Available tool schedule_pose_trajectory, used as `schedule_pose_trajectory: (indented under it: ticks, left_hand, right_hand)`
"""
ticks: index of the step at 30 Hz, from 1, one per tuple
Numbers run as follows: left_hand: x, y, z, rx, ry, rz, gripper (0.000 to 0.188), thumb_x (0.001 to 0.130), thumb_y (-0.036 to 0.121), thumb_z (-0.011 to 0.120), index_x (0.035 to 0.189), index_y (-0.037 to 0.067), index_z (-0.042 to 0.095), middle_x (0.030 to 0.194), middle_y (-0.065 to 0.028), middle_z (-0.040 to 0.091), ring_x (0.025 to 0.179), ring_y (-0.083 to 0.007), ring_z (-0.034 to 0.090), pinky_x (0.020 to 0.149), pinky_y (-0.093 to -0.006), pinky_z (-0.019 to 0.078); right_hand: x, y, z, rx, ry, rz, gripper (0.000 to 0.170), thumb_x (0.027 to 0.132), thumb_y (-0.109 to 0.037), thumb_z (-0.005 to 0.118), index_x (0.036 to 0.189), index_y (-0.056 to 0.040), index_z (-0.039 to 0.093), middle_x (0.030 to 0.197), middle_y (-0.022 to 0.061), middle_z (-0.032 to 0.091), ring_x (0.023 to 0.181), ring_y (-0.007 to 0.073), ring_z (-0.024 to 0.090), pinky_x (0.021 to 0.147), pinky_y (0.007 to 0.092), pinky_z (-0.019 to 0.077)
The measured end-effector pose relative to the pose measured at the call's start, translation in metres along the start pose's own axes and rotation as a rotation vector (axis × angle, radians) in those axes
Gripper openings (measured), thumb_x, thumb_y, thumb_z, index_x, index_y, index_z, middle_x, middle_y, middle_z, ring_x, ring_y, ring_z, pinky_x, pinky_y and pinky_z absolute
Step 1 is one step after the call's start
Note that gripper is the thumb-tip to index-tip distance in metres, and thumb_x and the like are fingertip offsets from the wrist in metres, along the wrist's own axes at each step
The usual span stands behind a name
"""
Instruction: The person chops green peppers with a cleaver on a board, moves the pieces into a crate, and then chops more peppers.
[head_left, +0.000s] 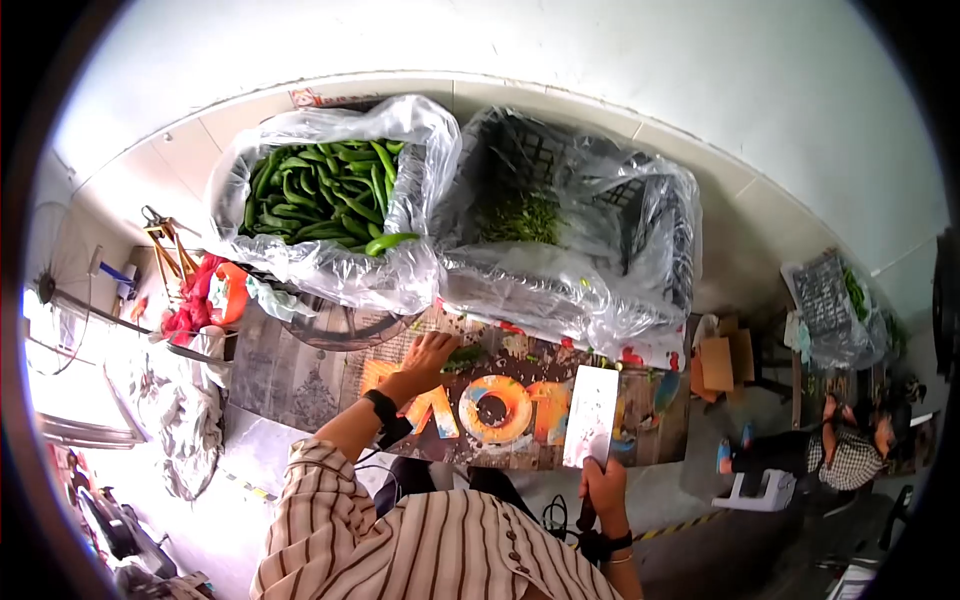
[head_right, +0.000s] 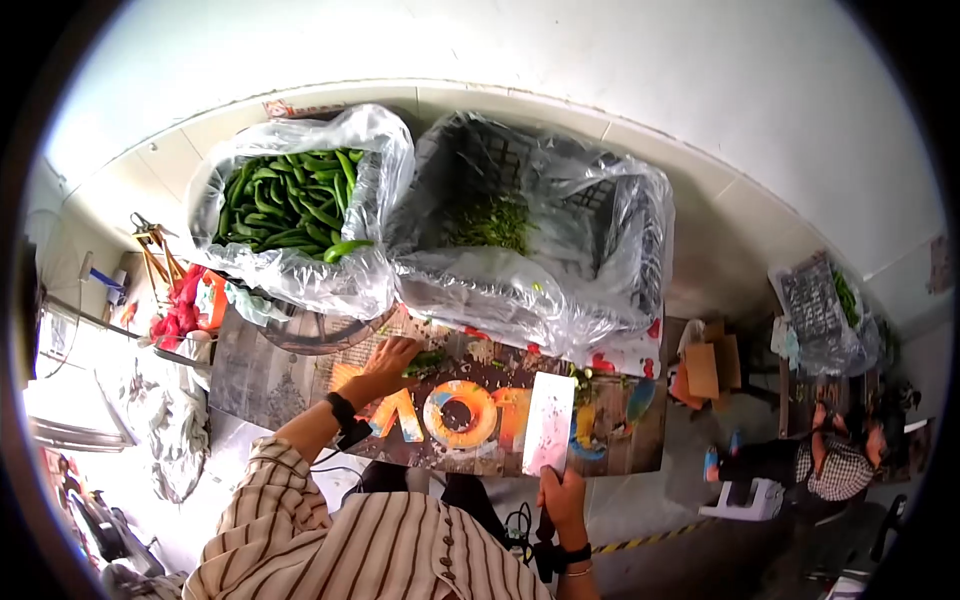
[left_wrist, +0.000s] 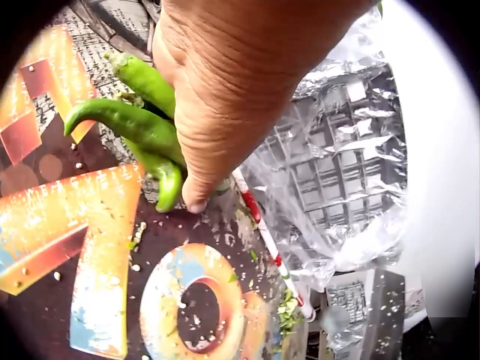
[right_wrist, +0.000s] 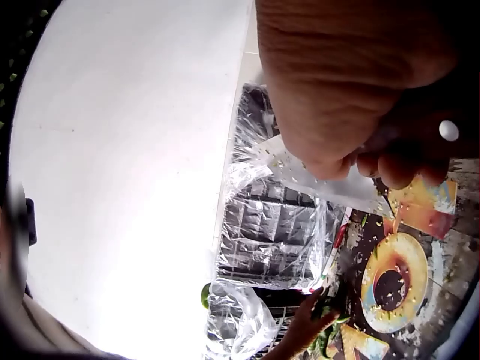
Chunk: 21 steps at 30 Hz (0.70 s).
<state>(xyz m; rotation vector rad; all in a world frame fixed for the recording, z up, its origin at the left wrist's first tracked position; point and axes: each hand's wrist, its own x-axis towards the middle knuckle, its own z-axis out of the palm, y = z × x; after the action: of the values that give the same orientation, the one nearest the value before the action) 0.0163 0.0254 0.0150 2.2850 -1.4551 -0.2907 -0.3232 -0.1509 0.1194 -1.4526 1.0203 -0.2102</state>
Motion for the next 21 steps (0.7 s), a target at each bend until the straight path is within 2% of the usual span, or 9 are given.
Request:
schedule_pose_trajectory:
  ticks: [1, 4, 6, 10, 14, 16, 18, 19, 21]
  left_hand:
    - [-0.002, 0.009, -0.01, 0.075, 0.099, 0.045, 0.063, 0.073, 0.024, 0.073, 0.129, 0.01, 0.047, 0.117, -0.0119, 0.053, 0.112, -0.0342, 0.049, 0.094, -0.0423, 0.0423]
    - [-0.005, 0.024, -0.05, -0.146, 0.107, 0.122, 0.065, 0.076, 0.017, 0.071, 0.134, 0.009, 0.043, 0.117, -0.0121, 0.056, 0.113, -0.0312, 0.051, 0.096, -0.0399, 0.0421]
    - [-0.005, 0.039, -0.105, -0.289, 0.337, 0.125, 0.06, 0.078, 0.0, 0.067, 0.133, 0.007, 0.044, 0.086, -0.0057, 0.063, 0.075, -0.0186, 0.062, 0.071, -0.0298, 0.0527]
    - [0.035, -0.002, -0.212, -0.173, 0.743, 0.053, 0.067, 0.079, 0.008, 0.067, 0.139, 0.011, 0.037, 0.073, -0.0063, 0.062, 0.058, -0.0176, 0.059, 0.055, -0.028, 0.0492]
    - [0.103, -0.036, -0.29, -0.165, 0.545, -0.219, 0.082, 0.073, 0.013, 0.071, 0.143, 0.01, 0.028, 0.065, -0.0088, 0.06, 0.056, -0.0242, 0.059, 0.055, -0.0356, 0.0483]
    - [0.138, -0.061, -0.297, -0.238, 0.494, -0.231, 0.089, 0.069, 0.021, 0.074, 0.144, 0.012, 0.027, 0.07, -0.0121, 0.063, 0.065, -0.0303, 0.063, 0.063, -0.0399, 0.0498]
    - [0.185, -0.109, -0.292, -0.205, 0.383, -0.29, 0.099, 0.063, 0.028, 0.077, 0.145, 0.011, 0.025, 0.087, -0.0186, 0.067, 0.087, -0.0341, 0.064, 0.078, -0.0416, 0.0499]
    - [0.195, -0.107, -0.296, -0.139, 0.372, -0.262, 0.089, 0.061, 0.027, 0.077, 0.139, 0.009, 0.036, 0.09, -0.019, 0.067, 0.09, -0.0346, 0.064, 0.079, -0.0422, 0.05]
    - [0.215, -0.11, -0.296, -0.078, 0.354, -0.228, 0.08, 0.06, 0.027, 0.076, 0.132, 0.008, 0.046, 0.093, -0.0194, 0.067, 0.093, -0.035, 0.063, 0.08, -0.0428, 0.0501]
  right_hand:
    - [0.0, 0.002, -0.002, 0.009, -0.012, 0.005, 0.029, 0.087, -0.013, 0.055, 0.06, -0.0011, 0.051, 0.049, 0.0039, 0.051, 0.041, 0.0116, 0.05, 0.04, 0.0265, 0.0382]
    - [0.0, 0.006, -0.004, -0.028, -0.021, -0.016, 0.025, 0.086, -0.011, 0.052, 0.063, -0.0028, 0.049, 0.048, 0.0045, 0.049, 0.039, 0.0127, 0.048, 0.039, 0.0273, 0.038]
    - [0.0, 0.008, 0.001, -0.15, 0.05, -0.086, 0.026, 0.084, -0.01, 0.051, 0.06, -0.0021, 0.049, 0.046, 0.0045, 0.049, 0.036, 0.0131, 0.048, 0.038, 0.0292, 0.0381]
    - [-0.004, 0.015, 0.019, -0.229, 0.075, -0.106, 0.028, 0.082, -0.009, 0.052, 0.056, 0.0, 0.052, 0.043, 0.0058, 0.049, 0.035, 0.0146, 0.049, 0.037, 0.029, 0.0394]
    - [-0.008, 0.035, 0.04, -0.145, 0.129, -0.024, 0.029, 0.082, -0.012, 0.053, 0.056, -0.0002, 0.052, 0.043, 0.0056, 0.049, 0.036, 0.0142, 0.051, 0.038, 0.0292, 0.0407]
    - [-0.009, 0.033, 0.053, -0.135, 0.14, -0.034, 0.026, 0.083, -0.011, 0.053, 0.06, 0.0002, 0.053, 0.046, 0.0056, 0.05, 0.037, 0.0138, 0.051, 0.037, 0.0289, 0.041]
    - [0.001, 0.078, 0.059, -0.064, 0.214, -0.014, 0.021, 0.084, -0.011, 0.053, 0.067, 0.0019, 0.054, 0.049, 0.0048, 0.049, 0.037, 0.0143, 0.05, 0.037, 0.0286, 0.0406]
    - [0.011, 0.125, 0.065, -0.231, 0.34, -0.118, 0.036, 0.09, -0.03, 0.057, 0.065, -0.004, 0.053, 0.049, 0.0039, 0.049, 0.041, 0.0144, 0.047, 0.04, 0.032, 0.0378]
    - [-0.002, 0.1, 0.082, -0.267, 0.419, -0.168, 0.038, 0.089, -0.03, 0.057, 0.063, -0.0032, 0.053, 0.048, 0.004, 0.049, 0.041, 0.0142, 0.047, 0.041, 0.0323, 0.0381]
